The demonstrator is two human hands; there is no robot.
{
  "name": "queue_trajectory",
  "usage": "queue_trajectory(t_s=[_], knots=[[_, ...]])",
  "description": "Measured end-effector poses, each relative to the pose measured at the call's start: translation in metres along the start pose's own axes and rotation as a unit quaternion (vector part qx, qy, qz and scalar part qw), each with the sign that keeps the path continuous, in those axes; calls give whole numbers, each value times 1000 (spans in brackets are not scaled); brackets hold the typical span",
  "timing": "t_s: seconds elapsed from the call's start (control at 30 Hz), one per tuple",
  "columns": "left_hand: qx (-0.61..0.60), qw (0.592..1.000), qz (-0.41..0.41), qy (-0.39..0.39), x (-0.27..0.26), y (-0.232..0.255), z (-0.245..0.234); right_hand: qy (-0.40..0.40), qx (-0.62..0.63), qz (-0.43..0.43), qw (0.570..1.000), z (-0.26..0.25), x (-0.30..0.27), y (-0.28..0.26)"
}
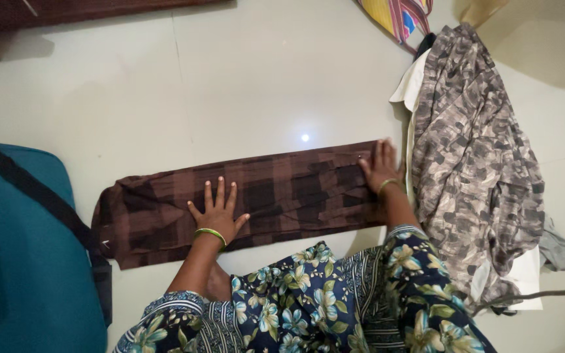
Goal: The person folds a brown checkered shirt by hand, places it into a blue bag, and then handles a patterned camouflage-style cloth.
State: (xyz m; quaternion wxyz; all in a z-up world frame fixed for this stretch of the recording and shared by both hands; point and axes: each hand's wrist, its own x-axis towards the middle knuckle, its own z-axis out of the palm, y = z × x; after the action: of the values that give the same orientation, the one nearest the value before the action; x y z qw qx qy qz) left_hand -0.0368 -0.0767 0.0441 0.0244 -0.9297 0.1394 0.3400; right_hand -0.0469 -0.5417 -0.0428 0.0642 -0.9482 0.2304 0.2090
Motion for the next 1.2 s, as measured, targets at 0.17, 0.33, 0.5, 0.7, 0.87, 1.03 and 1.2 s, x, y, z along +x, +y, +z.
queue_trajectory(t_s=[0.17, 0.33, 0.5, 0.7, 0.87, 1.03, 1.2], knots=[[-5, 1000, -2, 7, 2, -2, 6, 105, 113, -59, 986, 10, 16, 54], [-45, 998, 19, 26, 4, -14, 9, 162, 208, 63, 962, 20, 16, 66], [-132, 985, 29, 109, -17, -28, -2, 88, 216, 146, 961, 13, 3, 50], [-296, 896, 65, 326, -74, -18, -1, 67, 217, 186, 956, -11, -28, 24], [-368, 838, 78, 395, -83, -24, 14, 19, 237, 116, 964, -9, -23, 29], [-437, 805, 33, 399, -72, -37, 14, 64, 263, 56, 961, -3, -16, 38], [-434, 805, 22, 404, -66, -37, 12, -16, 355, 116, 927, -9, -18, 35]])
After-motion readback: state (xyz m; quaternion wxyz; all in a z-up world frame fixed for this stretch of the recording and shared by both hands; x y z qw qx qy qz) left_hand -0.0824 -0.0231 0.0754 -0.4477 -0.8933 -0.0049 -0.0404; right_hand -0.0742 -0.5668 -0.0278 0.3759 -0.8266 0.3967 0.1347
